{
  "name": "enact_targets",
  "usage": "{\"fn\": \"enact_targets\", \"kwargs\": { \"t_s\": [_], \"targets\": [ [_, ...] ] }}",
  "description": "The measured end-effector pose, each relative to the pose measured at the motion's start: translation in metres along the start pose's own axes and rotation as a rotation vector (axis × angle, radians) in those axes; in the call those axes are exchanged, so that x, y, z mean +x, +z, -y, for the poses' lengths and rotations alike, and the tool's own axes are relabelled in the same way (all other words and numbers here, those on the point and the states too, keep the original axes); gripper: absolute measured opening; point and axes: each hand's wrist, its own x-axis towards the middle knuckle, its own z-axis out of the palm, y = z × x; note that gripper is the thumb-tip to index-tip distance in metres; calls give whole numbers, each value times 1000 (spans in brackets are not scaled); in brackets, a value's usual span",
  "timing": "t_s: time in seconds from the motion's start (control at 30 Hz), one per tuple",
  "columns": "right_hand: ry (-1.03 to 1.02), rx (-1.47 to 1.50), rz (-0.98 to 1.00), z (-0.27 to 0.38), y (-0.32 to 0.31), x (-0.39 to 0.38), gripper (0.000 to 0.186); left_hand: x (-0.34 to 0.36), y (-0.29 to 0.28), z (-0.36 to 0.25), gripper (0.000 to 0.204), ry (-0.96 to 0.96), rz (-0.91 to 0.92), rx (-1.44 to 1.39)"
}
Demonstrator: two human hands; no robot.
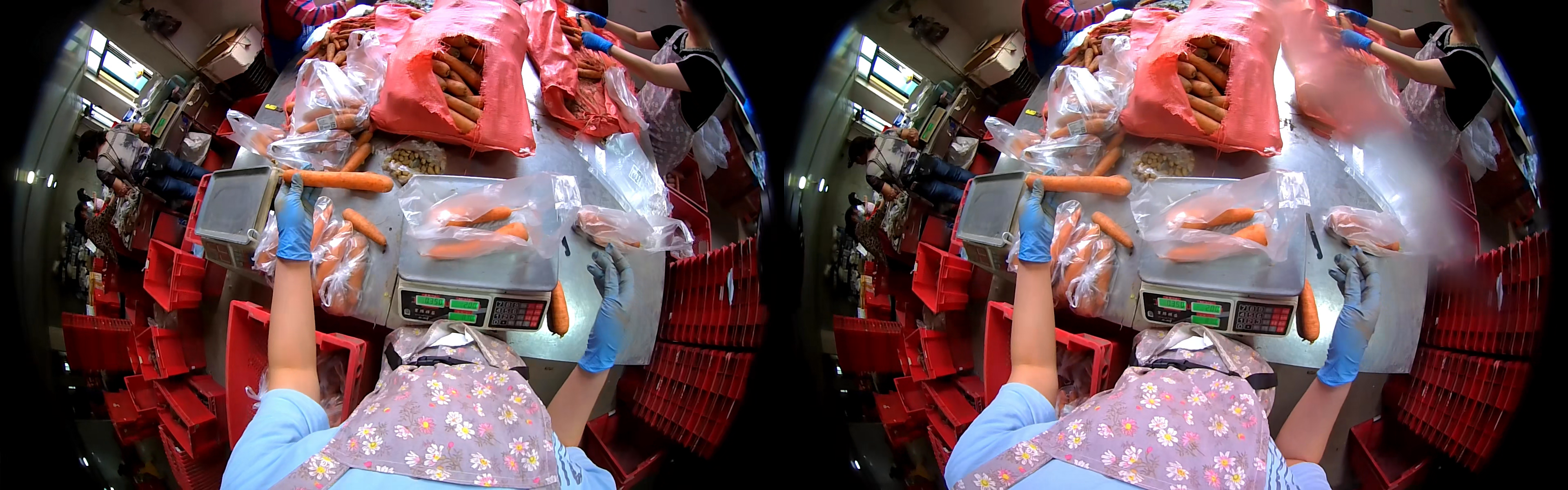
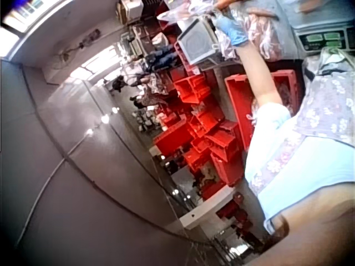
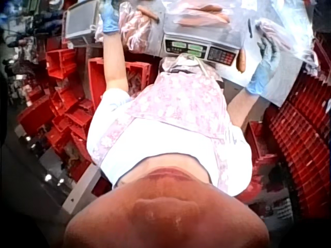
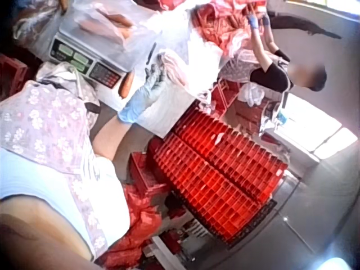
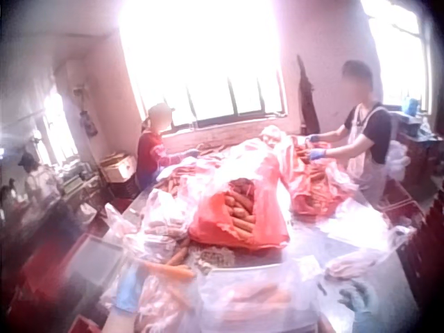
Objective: The person weighs carrots on a digital scale, places them into plastic bags, and puts the bags into red crates. The person also handles loose carrots and plastic bags on a metal table.
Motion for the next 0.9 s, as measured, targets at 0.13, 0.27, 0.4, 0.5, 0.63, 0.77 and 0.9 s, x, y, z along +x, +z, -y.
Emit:
{"fn": "enact_targets", "kwargs": {
  "t_s": [0.13,0.27,0.4,0.5,0.63,0.77,0.9],
  "targets": [
    [-1,16,27,2,13,-2,33,-17,0,-9,31,-108,15,-239],
    [-236,59,217,7,34,2,54,-46,56,-39,34,-29,96,-271],
    [-411,-273,172,25,79,6,73,-89,140,-62,30,80,261,-89],
    [-388,-246,176,22,95,21,67,-94,160,-31,30,-101,294,-221],
    [-285,88,235,22,96,21,39,-107,157,1,25,-391,174,-374],
    [-181,152,323,19,90,18,42,-116,150,17,27,-553,170,-511],
    [-351,181,238,29,103,8,41,-133,151,16,29,-533,157,-482]
  ]
}}
